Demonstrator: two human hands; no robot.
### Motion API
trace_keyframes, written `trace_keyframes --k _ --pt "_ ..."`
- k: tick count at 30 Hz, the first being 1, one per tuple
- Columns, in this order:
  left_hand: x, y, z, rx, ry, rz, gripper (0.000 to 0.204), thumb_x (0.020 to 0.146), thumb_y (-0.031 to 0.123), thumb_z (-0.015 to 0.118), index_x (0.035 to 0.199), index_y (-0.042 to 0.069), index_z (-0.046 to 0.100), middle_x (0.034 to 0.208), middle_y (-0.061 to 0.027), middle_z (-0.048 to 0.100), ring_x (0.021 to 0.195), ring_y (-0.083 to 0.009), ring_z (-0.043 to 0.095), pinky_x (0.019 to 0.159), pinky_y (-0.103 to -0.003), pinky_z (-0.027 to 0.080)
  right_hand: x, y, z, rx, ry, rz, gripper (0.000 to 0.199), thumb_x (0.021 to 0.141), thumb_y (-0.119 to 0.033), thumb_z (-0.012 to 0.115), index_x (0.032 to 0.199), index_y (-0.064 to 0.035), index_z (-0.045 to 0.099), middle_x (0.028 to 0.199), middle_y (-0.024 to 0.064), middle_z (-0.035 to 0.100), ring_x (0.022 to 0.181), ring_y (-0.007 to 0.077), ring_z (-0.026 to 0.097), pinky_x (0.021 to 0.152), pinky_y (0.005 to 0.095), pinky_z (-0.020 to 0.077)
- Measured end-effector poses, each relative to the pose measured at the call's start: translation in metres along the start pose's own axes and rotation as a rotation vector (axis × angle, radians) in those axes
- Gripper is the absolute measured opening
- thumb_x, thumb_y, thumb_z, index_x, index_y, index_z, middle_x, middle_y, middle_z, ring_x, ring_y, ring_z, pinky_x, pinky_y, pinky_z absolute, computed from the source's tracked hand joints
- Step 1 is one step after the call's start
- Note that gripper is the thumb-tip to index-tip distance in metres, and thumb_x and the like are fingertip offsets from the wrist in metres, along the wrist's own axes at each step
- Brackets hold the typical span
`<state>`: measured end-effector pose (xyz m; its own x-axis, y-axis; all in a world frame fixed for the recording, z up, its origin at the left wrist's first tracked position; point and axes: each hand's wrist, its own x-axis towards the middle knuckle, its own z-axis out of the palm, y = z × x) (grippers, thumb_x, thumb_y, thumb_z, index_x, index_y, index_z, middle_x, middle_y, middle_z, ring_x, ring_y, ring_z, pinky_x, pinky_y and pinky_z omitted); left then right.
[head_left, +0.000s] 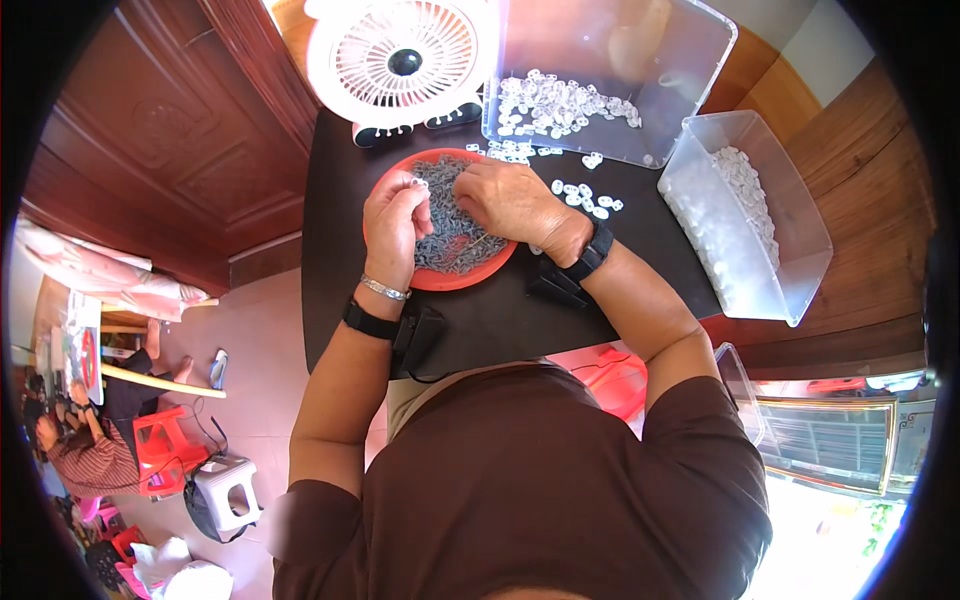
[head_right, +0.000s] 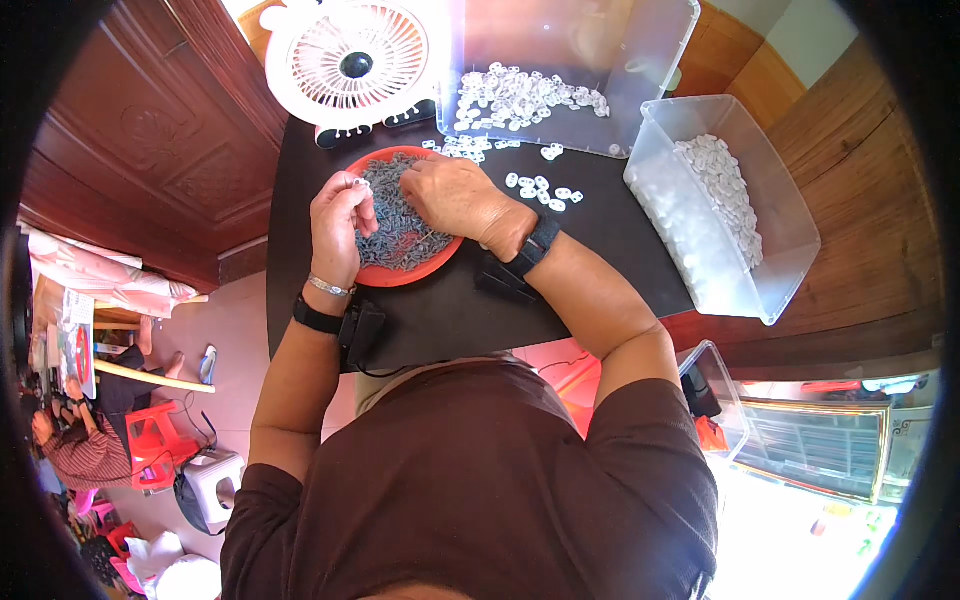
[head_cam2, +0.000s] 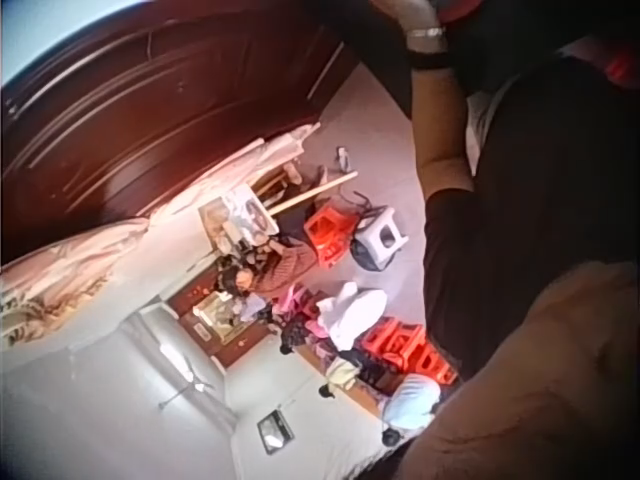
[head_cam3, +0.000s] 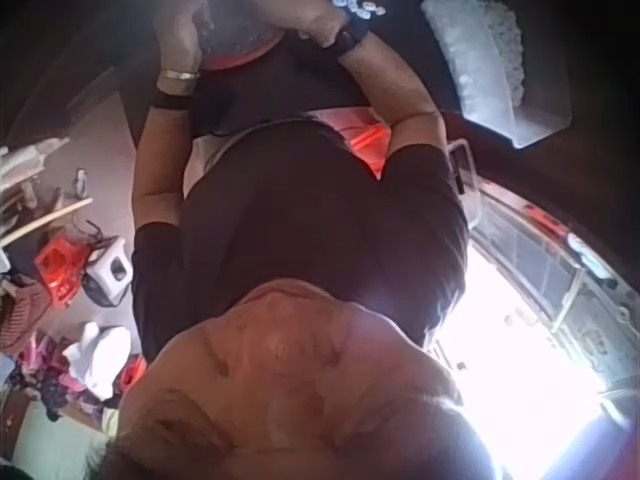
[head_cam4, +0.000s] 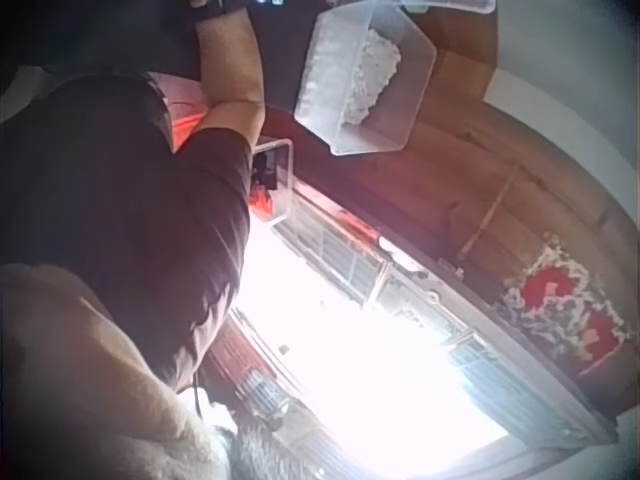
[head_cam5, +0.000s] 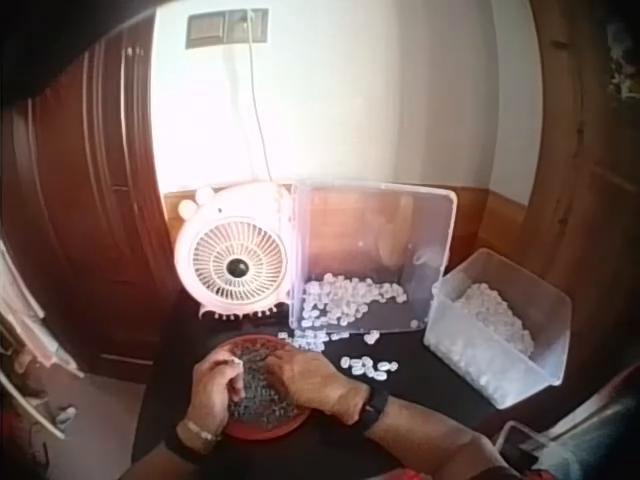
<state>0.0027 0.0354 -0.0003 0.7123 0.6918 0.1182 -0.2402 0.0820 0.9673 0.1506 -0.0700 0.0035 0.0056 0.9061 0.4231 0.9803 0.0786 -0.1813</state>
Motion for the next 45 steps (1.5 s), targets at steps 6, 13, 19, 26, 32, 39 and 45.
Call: trace_keyframes --k 6,13,19,26,32,39,45 --pt "0.000 -0.001 0.000 -0.021 -0.006 0.003 0.011 0.083 0.012 0.048 0.076 0.005 0.053 0.060 -0.0010 0.050 0.046 -0.0093 0.047 0.043 -0.021 0.036 -0.001 -0.005 -0.003 -0.003 0.007 -0.070 0.008 0.075 -0.013 0.063 0.080 -0.0077 0.060 0.080 0.0086 0.057 0.081 0.0269 0.059 0.069 0.0374 0.0491" --pt "0.001 -0.002 0.001 -0.055 0.018 0.011 0.011 0.083 0.011 0.052 0.073 0.006 0.053 0.057 0.0002 0.049 0.044 -0.0071 0.044 0.040 -0.019 0.033 0.001 -0.004 0.005 0.036 0.024 -0.064 0.009 0.074 -0.013 0.064 0.079 -0.0065 0.061 0.079 0.0093 0.056 0.080 0.0280 0.058 0.070 0.0365 0.0490" --pt "-0.001 0.001 0.003 -0.053 -0.010 0.013 0.013 0.083 0.012 0.052 0.072 0.006 0.052 0.057 -0.0001 0.049 0.044 -0.0073 0.044 0.041 -0.019 0.034 0.004 0.001 0.003 0.833 0.075 0.345 0.007 0.081 -0.007 0.065 0.086 -0.0022 0.065 0.078 0.0028 0.064 0.068 0.0136 0.060 0.065 0.0278 0.0491" --pt "-0.001 -0.002 -0.001 0.025 -0.088 0.004 0.011 0.084 0.014 0.051 0.078 0.006 0.055 0.065 -0.0014 0.055 0.052 -0.0084 0.050 0.047 -0.020 0.037 0.006 0.004 -0.009 1.276 -0.079 0.593 0.018 0.089 -0.016 0.061 0.096 0.0002 0.061 0.077 0.0032 0.064 0.065 0.0077 0.058 0.062 0.0217 0.0503" --pt "-0.003 -0.006 0.008 0.153 -0.107 0.093 0.009 0.083 0.013 0.056 0.080 0.005 0.059 0.071 -0.0007 0.056 0.062 -0.0074 0.054 0.049 -0.019 0.039 0.005 0.007 -0.006 1.230 -0.003 0.588 0.021 0.090 -0.022 0.061 0.092 -0.0013 0.061 0.073 0.0018 0.062 0.063 0.0072 0.057 0.060 0.0213 0.0491" --pt "-0.004 -0.005 0.006 0.115 -0.149 -0.014 0.012 0.084 0.014 0.055 0.075 0.005 0.056 0.063 0.0014 0.052 0.054 -0.0061 0.050 0.046 -0.020 0.037 0.005 0.000 -0.008 1.185 0.010 0.574 0.025 0.089 -0.028 0.061 0.088 -0.0033 0.062 0.069 0.0001 0.061 0.060 0.0063 0.054 0.056 0.0201 0.0458" --pt "-0.006 -0.004 0.008 0.199 -0.182 0.002 0.015 0.086 0.016 0.051 0.075 0.007 0.054 0.060 0.0021 0.050 0.050 -0.0058 0.045 0.045 -0.019 0.034 0.004 -0.002 -0.007 1.224 0.022 0.520 0.025 0.089 -0.029 0.062 0.083 -0.0047 0.063 0.066 -0.0013 0.058 0.059 0.0051 0.052 0.055 0.0193 0.0429"
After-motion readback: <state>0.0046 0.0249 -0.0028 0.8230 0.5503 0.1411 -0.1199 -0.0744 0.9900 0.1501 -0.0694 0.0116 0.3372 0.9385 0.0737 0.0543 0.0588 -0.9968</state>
